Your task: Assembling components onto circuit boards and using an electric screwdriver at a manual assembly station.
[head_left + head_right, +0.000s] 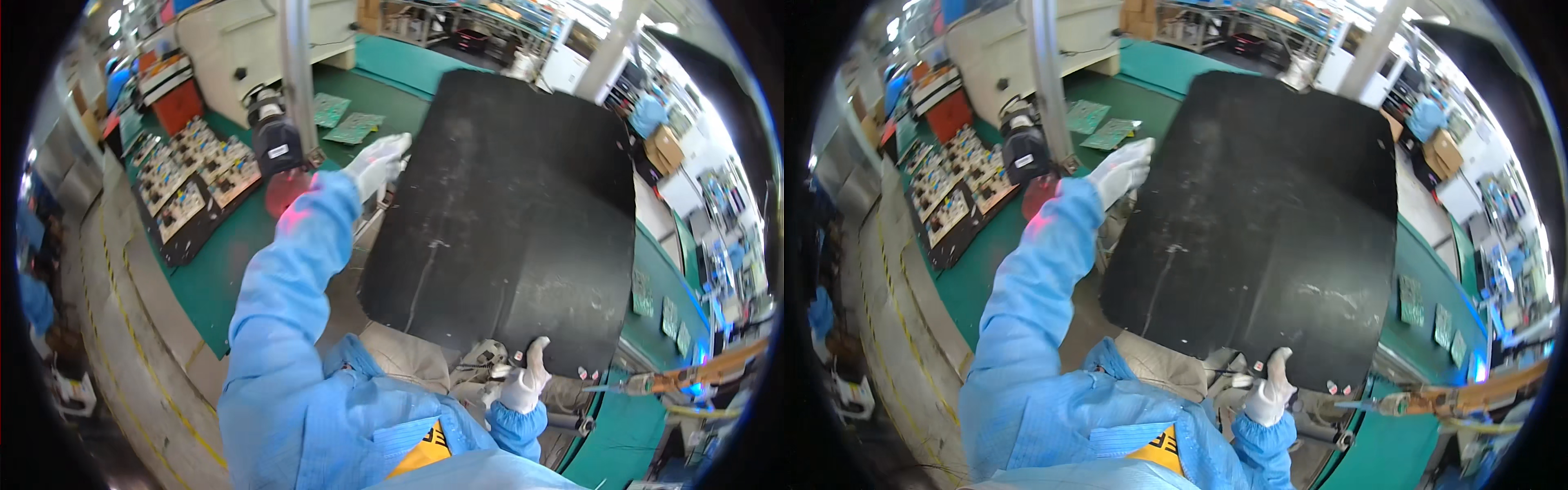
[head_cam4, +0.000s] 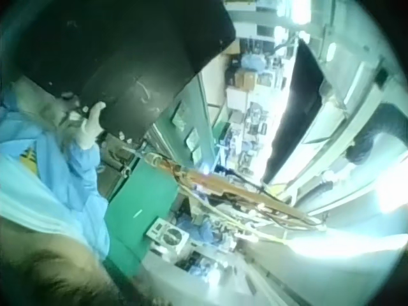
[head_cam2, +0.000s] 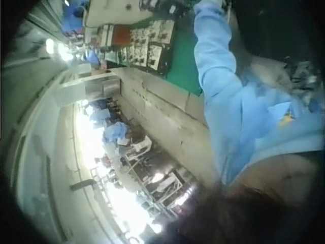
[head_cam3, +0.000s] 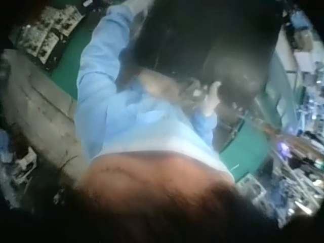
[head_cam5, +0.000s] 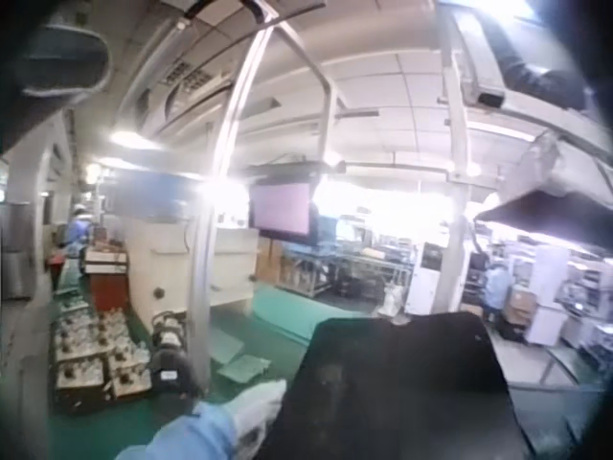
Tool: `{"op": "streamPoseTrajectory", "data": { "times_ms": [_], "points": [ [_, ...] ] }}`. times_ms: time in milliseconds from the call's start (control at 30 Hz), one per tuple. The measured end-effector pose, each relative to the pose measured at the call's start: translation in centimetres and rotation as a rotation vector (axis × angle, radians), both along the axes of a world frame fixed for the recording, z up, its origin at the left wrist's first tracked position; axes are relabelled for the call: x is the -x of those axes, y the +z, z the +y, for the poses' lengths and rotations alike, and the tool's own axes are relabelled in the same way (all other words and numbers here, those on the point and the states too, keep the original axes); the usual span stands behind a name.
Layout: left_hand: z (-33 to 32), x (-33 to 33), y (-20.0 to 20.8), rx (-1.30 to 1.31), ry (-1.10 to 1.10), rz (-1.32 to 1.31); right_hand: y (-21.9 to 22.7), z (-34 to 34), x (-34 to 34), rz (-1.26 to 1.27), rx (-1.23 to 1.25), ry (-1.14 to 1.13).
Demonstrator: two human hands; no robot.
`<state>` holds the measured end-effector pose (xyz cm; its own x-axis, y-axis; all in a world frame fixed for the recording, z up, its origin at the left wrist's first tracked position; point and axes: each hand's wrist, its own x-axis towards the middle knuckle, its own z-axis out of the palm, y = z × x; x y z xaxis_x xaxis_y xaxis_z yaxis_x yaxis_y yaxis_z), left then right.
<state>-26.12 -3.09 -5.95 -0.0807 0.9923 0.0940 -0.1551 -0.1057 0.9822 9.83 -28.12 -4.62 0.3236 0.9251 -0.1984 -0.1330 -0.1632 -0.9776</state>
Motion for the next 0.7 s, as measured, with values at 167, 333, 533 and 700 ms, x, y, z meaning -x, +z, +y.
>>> {"op": "streamPoseTrajectory", "data": {
  "times_ms": [167, 333, 533, 700],
  "points": [
    [-8.7, -3.9, 4.5, 0.017, 0.067, 0.133, -3.5, -1.3, -3.0, -0.361, -0.332, 0.149],
    [-13.5, -3.7, 2.6, -0.208, 0.300, -0.336, -3.1, -3.6, -3.0, 0.074, -0.195, 0.302],
    [-20.2, -2.3, 1.1, -0.252, 0.227, -0.569, 1.7, -5.9, -4.0, -0.650, -0.458, 0.497],
    [-16.5, -0.2, 1.5, -0.796, 0.337, 0.285, 6.3, -12.1, -6.9, 0.017, -0.400, 0.376]
  ]
}}
